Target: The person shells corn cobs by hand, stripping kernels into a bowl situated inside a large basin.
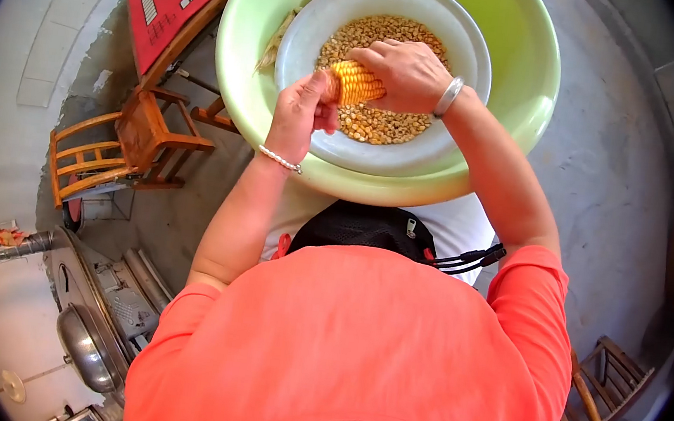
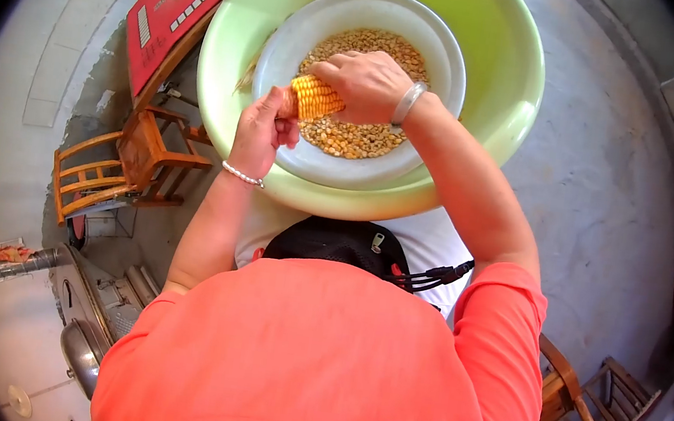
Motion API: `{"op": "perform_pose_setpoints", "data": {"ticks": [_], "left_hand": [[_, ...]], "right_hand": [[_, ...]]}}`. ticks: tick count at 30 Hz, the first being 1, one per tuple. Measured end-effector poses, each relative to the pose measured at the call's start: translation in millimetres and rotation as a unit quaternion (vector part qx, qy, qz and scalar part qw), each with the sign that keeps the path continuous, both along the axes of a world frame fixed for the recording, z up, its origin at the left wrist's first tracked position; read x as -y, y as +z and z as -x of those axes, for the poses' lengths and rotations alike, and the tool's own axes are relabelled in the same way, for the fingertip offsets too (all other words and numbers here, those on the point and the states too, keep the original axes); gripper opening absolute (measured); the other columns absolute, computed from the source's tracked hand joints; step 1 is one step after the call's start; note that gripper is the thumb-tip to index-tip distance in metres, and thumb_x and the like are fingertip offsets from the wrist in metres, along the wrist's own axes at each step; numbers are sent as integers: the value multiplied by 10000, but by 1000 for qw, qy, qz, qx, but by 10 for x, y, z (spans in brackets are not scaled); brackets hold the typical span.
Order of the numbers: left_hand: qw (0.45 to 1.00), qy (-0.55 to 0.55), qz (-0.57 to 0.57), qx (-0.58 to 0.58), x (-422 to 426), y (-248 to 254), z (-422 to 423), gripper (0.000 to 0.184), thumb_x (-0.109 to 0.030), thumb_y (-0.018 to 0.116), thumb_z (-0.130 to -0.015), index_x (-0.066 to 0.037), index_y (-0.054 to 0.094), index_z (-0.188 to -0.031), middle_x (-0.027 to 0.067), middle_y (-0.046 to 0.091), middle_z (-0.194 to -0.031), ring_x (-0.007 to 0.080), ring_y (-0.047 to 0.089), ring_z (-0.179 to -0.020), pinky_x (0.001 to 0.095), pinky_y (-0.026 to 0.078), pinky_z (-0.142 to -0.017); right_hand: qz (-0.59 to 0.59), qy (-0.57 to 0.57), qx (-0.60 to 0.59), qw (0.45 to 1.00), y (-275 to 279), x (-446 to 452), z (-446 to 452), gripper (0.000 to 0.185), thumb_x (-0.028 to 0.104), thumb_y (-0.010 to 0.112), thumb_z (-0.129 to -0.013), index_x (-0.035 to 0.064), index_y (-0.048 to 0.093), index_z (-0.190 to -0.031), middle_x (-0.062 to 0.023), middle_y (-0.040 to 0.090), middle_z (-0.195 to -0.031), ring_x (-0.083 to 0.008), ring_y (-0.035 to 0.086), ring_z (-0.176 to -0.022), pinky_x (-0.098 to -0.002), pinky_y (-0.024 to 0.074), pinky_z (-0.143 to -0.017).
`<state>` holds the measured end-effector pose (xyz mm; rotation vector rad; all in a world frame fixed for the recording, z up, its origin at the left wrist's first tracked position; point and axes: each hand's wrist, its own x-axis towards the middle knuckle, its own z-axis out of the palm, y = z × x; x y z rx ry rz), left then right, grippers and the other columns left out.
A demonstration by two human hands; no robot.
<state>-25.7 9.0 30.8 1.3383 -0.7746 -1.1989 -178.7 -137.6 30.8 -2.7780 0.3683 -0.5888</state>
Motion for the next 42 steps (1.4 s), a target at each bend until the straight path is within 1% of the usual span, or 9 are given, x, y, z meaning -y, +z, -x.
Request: {"op": "perform_pose_setpoints", "data": {"ticks": [4, 8, 11, 14, 19, 23, 28, 34, 42], "left_hand": [[976, -3, -36, 216, 177, 95, -183, 445, -410, 525, -896, -22, 584, -1106, 95, 634, -778, 195, 641, -782, 278, 496, -662], [607, -350, -228, 676, 333, -18, -271, 384, -399, 593, -789, -75, 666, -982, 158, 649, -931, 300, 618, -867, 377, 483, -772], [564, -495, -171, 639, 415, -373, -97, 398, -391, 578, -800, -65, 643, -1019, 164, 652, -911, 324, 610, -882, 401, 474, -793], [612, -516, -112, 589, 623, -675, -27, 454, -362, 587, -796, -77, 568, -1149, 212, 619, -1000, 367, 590, -922, 419, 465, -821], [697, -334, -2, 634, 1051, -792, -42, 584, -254, 598, -790, -97, 401, -1316, 305, 480, -1159, 423, 551, -985, 427, 457, -862], [721, -187, 126, 655, 1384, -722, -42, 500, -178, 585, -780, -110, 472, -1262, 197, 512, -1175, 368, 551, -1011, 409, 455, -881], [529, -308, 172, 771, 1475, -646, 439, 474, -447, 538, -799, -164, 562, -1180, 114, 448, -1296, 281, 374, -1242, 494, 287, -994], [599, -284, -6, 749, 1392, -725, 324, 566, -437, 548, -797, -162, 462, -1283, 107, 412, -1356, 314, 290, -1304, 581, 229, -1011], [533, -393, -111, 741, 908, -533, -203, 321, -391, 572, -784, -185, 625, -1023, 87, 489, -1243, 274, 458, -1172, 539, 356, -911]], "right_hand": [[-132, -128, 129, 974, 13, 104, 4, 560, 312, 777, -614, 58, 575, -1071, -126, 647, -854, -270, 637, -773, -373, 495, -710], [-403, -141, 312, 849, 192, 246, 13, 452, 283, 772, -648, 7, 587, -955, -62, 628, -767, -126, 599, -658, -284, 485, -593], [-507, -146, 346, 776, 184, 283, 48, 401, 265, 745, -684, 14, 561, -936, -39, 592, -767, -108, 579, -648, -249, 467, -514], [-536, -136, 377, 743, 134, 293, 30, 403, 275, 707, -725, 13, 532, -977, -72, 582, -823, -139, 583, -669, -264, 479, -501], [-556, -108, 423, 707, 108, 358, 48, 375, 246, 680, -759, 11, 519, -1003, -88, 589, -843, -160, 601, -692, -269, 477, -502], [-576, -105, 470, 660, 147, 353, 57, 373, 242, 717, -717, 3, 540, -942, -62, 581, -786, -131, 574, -653, -262, 467, -498], [-582, -111, 437, 677, 90, 362, 14, 379, 229, 696, -742, -4, 524, -986, -82, 582, -826, -153, 584, -684, -272, 479, -550], [-538, -121, 413, 725, 99, 294, -30, 388, 251, 698, -738, 14, 524, -991, -63, 569, -834, -137, 568, -714, -273, 475, -569], [-582, -105, 376, 714, 213, 292, 2, 382, 293, 687, -748, 39, 519, -979, -52, 565, -819, -127, 559, -707, -269, 458, -526]]}}
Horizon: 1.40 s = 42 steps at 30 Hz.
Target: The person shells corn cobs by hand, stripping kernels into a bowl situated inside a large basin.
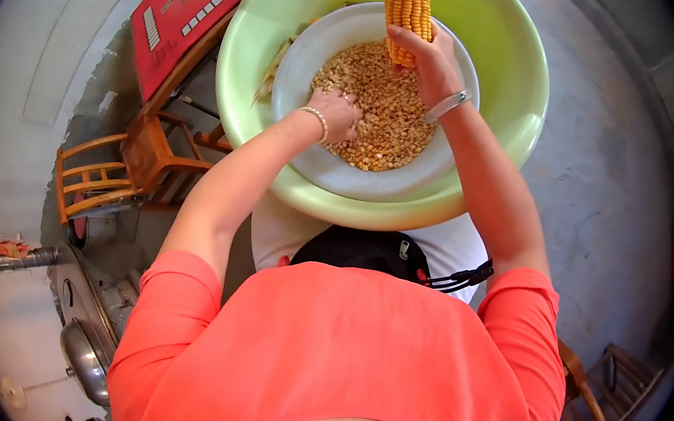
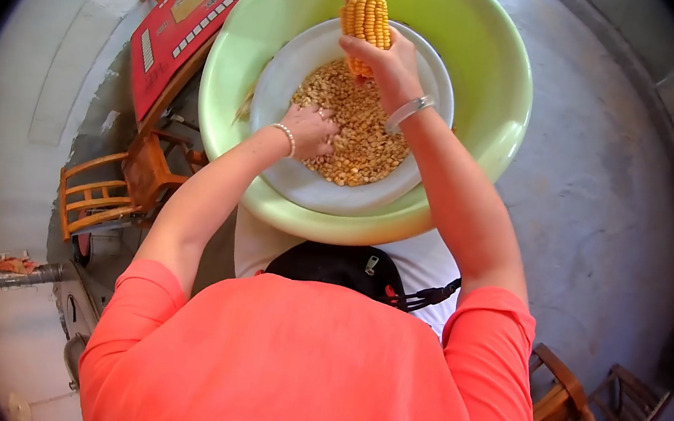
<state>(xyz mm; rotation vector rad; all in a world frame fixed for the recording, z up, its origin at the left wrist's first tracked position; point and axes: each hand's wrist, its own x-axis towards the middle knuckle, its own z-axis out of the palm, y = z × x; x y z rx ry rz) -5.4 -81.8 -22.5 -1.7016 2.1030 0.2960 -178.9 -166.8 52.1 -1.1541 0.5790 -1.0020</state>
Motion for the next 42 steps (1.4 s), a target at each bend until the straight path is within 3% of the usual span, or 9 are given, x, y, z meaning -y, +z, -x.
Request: {"op": "perform_pose_setpoints", "data": {"ticks": [5, 9, 13, 18, 25, 28, 31, 35, 42], "left_hand": [[993, 59, -93, -51, -352, 281, -1, 261, -387, 572, -793, -178, 655, -925, 74, 566, -1109, 238, 533, -1075, 490, 359, -890], [966, 95, 145, -190, -680, 236, 104, 331, -381, 579, -803, -67, 645, -881, 86, 622, -1014, 258, 588, -942, 440, 392, -839], [820, 294, 242, -428, -816, 338, 369, 117, -158, 624, -756, -42, 631, -771, 119, 614, -650, 261, 631, -666, 358, 491, -652], [731, 303, 266, -550, -961, 302, 432, 302, -134, 679, -746, -16, 575, -1004, 113, 638, -947, 226, 649, -679, 316, 515, -641], [792, 212, 527, -221, -1577, 532, 119, 580, -181, 747, -694, -2, 488, -1181, 184, 481, -1267, 333, 464, -1168, 387, 395, -954], [704, 342, 552, -289, -1803, 226, -313, 767, -174, 748, -700, 35, 341, -1316, 245, 391, -1325, 373, 385, -1224, 400, 327, -1022], [355, 498, 310, -728, -1819, 128, -340, 550, -116, 692, -788, 12, 422, -1250, 126, 518, -1213, 227, 497, -1099, 336, 385, -957], [171, 563, 343, -732, -1451, 7, -50, 421, 20, 634, -757, 0, 493, -1153, 94, 576, -1077, 217, 558, -984, 338, 448, -867], [228, 540, 319, -745, -1027, 124, -447, 449, 89, 555, -696, 27, 490, -1135, 166, 570, -1051, 295, 588, -932, 399, 508, -812]], "right_hand": [[-6, 55, -17, 998, -72, 2, -37, 383, 261, 684, -757, 34, 512, -1015, -56, 560, -819, -140, 570, -674, -274, 456, -502], [-43, 94, -26, 994, -91, -98, -54, 418, 276, 690, -775, 26, 512, -1058, -56, 565, -831, -135, 570, -655, -266, 450, -481], [-99, 155, -35, 982, -182, -188, -84, 439, 318, 691, -783, 19, 529, -1062, -53, 575, -848, -120, 569, -708, -266, 452, -532], [-64, 212, -88, 971, -218, -248, -106, 414, 247, 682, -769, -6, 529, -1059, -61, 569, -864, -128, 558, -757, -276, 456, -647], [-107, 179, -60, 976, -241, -184, -87, 441, 230, 655, -794, -11, 500, -1129, -75, 564, -909, -144, 579, -752, -293, 500, -612], [-130, 139, -39, 981, -241, -108, -50, 470, 231, 653, -811, -5, 471, -1174, -78, 563, -920, -162, 592, -748, -309, 522, -570], [-113, 142, -43, 982, -164, -134, -20, 484, 234, 674, -802, -2, 473, -1173, -76, 565, -921, -164, 593, -754, -313, 520, -578], [-119, 143, -62, 981, -145, -186, -34, 496, 230, 692, -793, 0, 473, -1173, -70, 564, -918, -164, 592, -766, -319, 516, -587], [-124, 134, -87, 979, -344, -319, 133, 410, 203, 644, -821, 32, 483, -1157, -58, 573, -916, -174, 612, -771, -311, 526, -572]]}}
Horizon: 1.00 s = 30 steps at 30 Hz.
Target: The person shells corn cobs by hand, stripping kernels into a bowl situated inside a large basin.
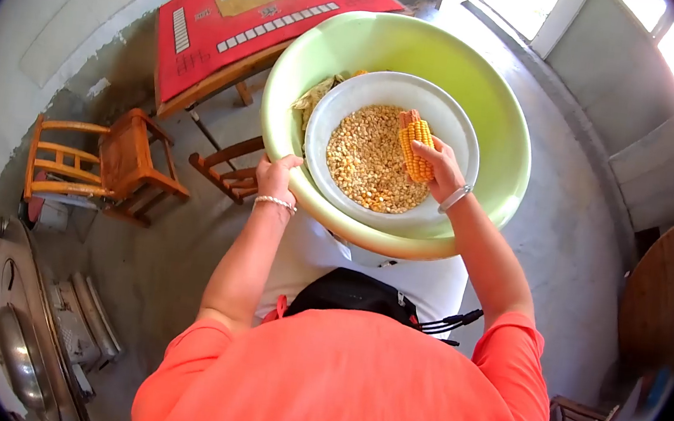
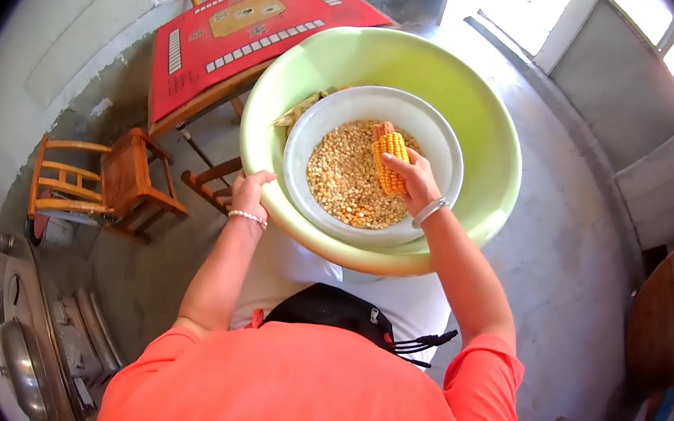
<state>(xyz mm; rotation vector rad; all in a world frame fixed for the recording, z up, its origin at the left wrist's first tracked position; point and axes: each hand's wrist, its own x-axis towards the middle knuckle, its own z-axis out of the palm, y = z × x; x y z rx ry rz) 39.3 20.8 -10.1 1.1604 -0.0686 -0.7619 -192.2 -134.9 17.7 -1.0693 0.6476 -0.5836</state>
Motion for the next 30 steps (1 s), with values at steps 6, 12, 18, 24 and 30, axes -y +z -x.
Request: {"op": "perform_pose_setpoints", "data": {"ticks": [6, 12, 18, 24, 30], "left_hand": [[1000, -26, 2, -15, 320, -64, -347, 350, 103, 577, -613, 74, 531, -959, 174, 586, -911, 286, 601, -777, 395, 515, -716], [1000, -15, 3, -12, 232, -104, -274, 331, 69, 605, -645, 93, 544, -969, 174, 588, -892, 282, 600, -760, 383, 507, -710], [990, 10, -45, 133, 122, -59, -300, 461, -92, 692, -744, 80, 495, -1123, 182, 539, -1096, 246, 558, -973, 357, 462, -839], [921, 30, 16, 389, -233, 197, -322, 172, -117, 623, -829, 39, 609, -900, 85, 655, -828, 143, 626, -795, 247, 488, -718], [885, -94, 37, 454, 174, 599, 139, 182, -84, 602, -803, 6, 581, -959, 107, 644, -839, 141, 650, -669, 252, 493, -598]], "right_hand": [[109, -29, 13, 994, 339, -205, 87, 529, 167, 712, -755, -21, 485, -1194, -66, 579, -993, -140, 570, -879, -284, 469, -754], [167, -57, -47, 983, 12, 13, 528, 586, 175, 712, -739, -39, 475, -1230, -88, 583, -1055, -156, 580, -926, -295, 479, -797], [147, -83, -30, 985, 83, 87, 386, 505, 201, 696, -742, -32, 524, -1156, -79, 593, -960, -143, 579, -850, -282, 460, -747], [140, -51, -31, 988, 180, 115, 177, 477, 228, 695, -734, -19, 541, -1112, -92, 595, -930, -152, 587, -810, -280, 468, -720], [178, -37, -39, 983, 376, 28, -228, 492, 234, 701, -726, -23, 547, -1117, -107, 610, -896, -166, 603, -777, -290, 485, -687]]}}
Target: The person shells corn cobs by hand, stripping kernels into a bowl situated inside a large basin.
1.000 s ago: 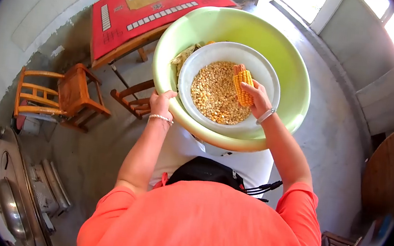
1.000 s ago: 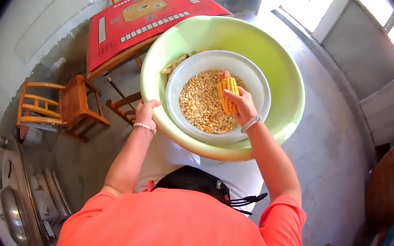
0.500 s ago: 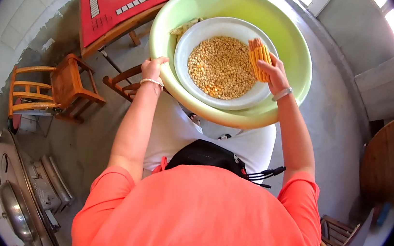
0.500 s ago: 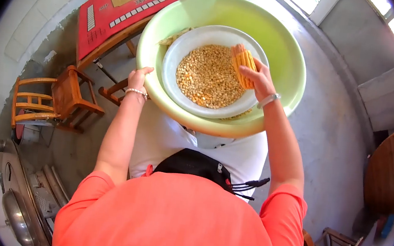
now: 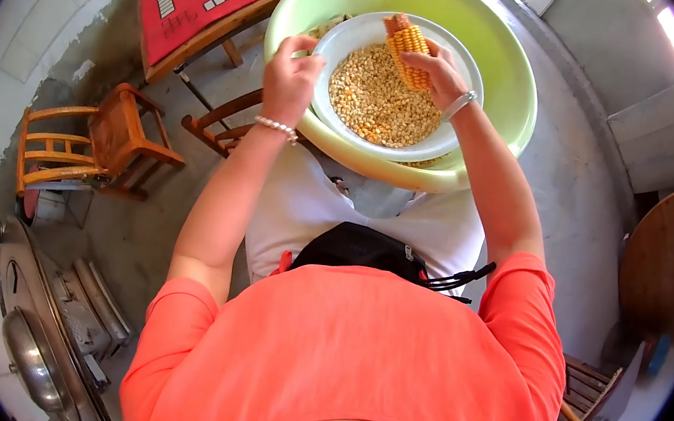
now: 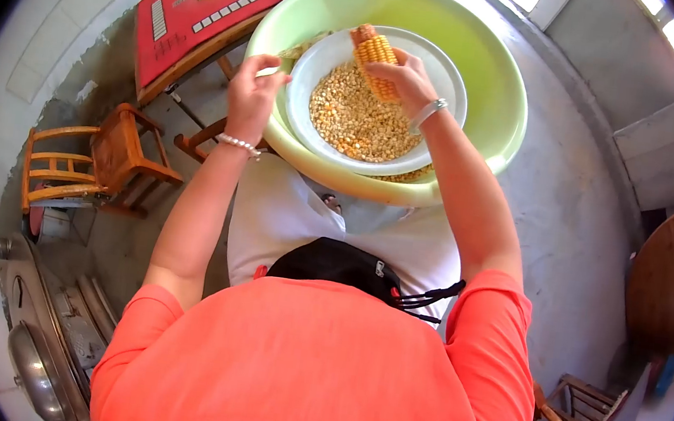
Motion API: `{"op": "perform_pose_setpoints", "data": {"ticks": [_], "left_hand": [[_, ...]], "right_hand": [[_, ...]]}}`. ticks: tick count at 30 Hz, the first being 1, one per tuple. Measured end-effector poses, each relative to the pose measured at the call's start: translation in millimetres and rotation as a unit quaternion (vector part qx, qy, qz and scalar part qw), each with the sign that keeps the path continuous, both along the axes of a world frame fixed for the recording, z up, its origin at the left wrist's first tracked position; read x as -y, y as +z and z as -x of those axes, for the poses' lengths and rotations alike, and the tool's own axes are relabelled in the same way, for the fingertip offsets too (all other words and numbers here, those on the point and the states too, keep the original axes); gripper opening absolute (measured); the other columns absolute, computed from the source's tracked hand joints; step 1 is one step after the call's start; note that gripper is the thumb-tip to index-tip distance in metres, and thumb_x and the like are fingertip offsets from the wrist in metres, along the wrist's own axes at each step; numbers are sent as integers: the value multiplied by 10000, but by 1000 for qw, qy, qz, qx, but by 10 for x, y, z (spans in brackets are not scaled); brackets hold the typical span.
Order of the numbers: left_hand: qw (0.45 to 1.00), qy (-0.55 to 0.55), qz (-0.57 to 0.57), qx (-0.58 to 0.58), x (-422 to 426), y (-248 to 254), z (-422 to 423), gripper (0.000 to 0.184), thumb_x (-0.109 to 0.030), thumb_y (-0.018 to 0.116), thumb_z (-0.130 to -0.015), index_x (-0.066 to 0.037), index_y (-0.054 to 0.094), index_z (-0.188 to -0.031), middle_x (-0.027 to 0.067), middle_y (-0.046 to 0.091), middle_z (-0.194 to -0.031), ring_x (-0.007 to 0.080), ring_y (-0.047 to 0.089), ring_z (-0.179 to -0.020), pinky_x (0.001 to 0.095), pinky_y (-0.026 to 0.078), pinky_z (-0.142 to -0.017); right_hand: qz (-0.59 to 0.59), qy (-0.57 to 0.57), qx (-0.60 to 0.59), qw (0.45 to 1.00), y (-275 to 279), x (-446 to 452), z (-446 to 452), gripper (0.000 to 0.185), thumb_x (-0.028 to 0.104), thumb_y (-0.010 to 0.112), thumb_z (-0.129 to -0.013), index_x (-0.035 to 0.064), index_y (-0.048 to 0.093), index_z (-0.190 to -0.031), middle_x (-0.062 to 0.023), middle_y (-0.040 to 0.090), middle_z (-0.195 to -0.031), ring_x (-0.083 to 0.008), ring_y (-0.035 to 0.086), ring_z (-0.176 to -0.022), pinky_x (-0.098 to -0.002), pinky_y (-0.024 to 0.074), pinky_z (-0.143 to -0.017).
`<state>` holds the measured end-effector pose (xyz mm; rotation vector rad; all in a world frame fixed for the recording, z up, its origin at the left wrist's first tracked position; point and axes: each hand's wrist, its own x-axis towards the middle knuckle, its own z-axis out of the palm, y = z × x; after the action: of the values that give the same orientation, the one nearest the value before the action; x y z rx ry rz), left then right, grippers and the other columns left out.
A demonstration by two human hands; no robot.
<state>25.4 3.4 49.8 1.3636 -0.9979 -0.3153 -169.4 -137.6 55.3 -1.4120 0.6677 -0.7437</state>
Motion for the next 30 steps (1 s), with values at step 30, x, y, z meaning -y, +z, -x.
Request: {"op": "perform_pose_setpoints", "data": {"ticks": [30], "left_hand": [[917, -210, -170, -294, 1062, -399, 470, 298, -220, 571, -864, -27, 608, -1087, 37, 638, -843, 87, 601, -656, 206, 500, -543]], "right_hand": [[-66, 41, 47, 996, -463, 225, -55, 531, 146, 773, -707, 19, 496, -1143, -37, 581, -950, -115, 572, -850, -269, 492, -733]]}}
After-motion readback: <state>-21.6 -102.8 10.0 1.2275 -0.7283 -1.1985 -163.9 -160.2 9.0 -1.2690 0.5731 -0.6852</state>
